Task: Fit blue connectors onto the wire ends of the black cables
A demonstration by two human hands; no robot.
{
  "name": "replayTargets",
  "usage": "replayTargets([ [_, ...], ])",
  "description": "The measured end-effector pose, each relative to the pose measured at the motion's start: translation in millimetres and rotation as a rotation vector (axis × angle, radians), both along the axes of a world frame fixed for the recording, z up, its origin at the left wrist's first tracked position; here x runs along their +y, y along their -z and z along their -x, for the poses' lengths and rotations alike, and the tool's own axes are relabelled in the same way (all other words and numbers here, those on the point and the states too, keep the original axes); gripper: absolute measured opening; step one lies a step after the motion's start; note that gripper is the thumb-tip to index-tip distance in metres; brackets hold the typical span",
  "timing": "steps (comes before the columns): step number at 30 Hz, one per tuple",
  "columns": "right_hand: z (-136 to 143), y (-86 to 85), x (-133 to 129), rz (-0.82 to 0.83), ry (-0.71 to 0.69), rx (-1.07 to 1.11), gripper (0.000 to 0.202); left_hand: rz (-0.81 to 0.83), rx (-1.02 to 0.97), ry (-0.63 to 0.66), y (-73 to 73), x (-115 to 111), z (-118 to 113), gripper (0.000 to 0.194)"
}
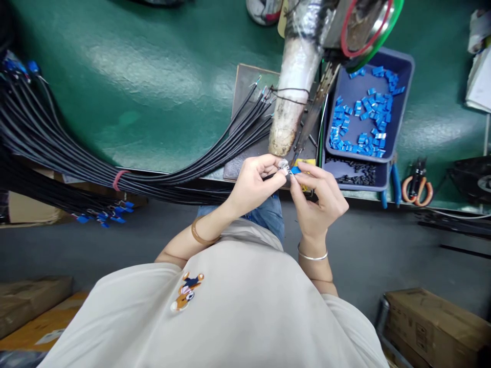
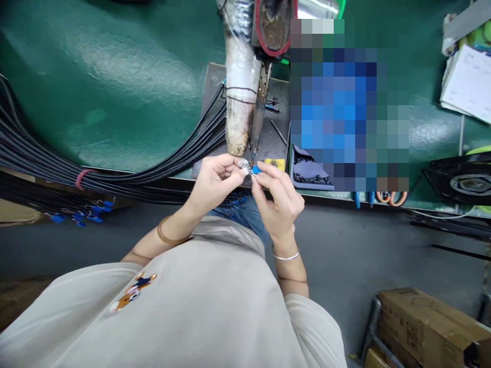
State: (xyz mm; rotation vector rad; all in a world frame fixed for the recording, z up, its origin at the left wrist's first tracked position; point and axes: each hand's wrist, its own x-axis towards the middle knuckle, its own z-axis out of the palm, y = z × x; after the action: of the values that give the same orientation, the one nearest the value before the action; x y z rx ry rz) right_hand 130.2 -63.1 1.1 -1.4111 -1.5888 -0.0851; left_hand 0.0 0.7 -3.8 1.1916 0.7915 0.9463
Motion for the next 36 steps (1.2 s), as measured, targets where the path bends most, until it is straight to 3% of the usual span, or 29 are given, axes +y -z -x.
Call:
replayTargets([
  [8, -2.3, 0.8, -4.3, 0.012, 0.015, -0.069, 0.015, 0.029, 0.042, 0.08, 0.9, 0.1, 1.3, 0.014],
  [11, -3.5, -2.6, -6.1, 0.1, 0.065, -0.013, 0.011, 0.004, 0.074, 0.133, -1.1, -2.2, 3.7, 0.013],
  [14, -3.3, -4.8, -6.8, 0.251, 0.084, 0.162, 0.006, 0.014, 0.076, 0.141, -2.2, -3.9, 7.3, 0.011],
  [18, -3.9, -4.7, -6.2, 0.451, -0.094, 0.543, 0.016, 0.081, -0.034, 0.076, -3.9, -4.2, 12.2, 0.013],
  [20, -4.2, -5.6, -7.1, 0.512, -0.131, 0.614, 0.016, 0.119, -0.061, 0.1, -4.9, -4.2, 14.6, 0.015],
  [25, 1.8, -12.8, -15.8, 0.293, 0.085, 0.337, 0.011, 0.186, -0.077, 0.174, -5.0, -5.4, 18.1, 0.016],
  [28, 6.3, -14.0, -20.5, 0.299, 0.048, 0.222, 0.014, 0.187, -0.101, 0.192, -3.7, -6.4, 19.0, 0.015],
  [36, 4.2, -11.5, -23.4, 0.378, 0.027, 0.31, 0.02, 0.175, -0.096, 0.234, -1.8, -7.2, 21.2, 0.016],
])
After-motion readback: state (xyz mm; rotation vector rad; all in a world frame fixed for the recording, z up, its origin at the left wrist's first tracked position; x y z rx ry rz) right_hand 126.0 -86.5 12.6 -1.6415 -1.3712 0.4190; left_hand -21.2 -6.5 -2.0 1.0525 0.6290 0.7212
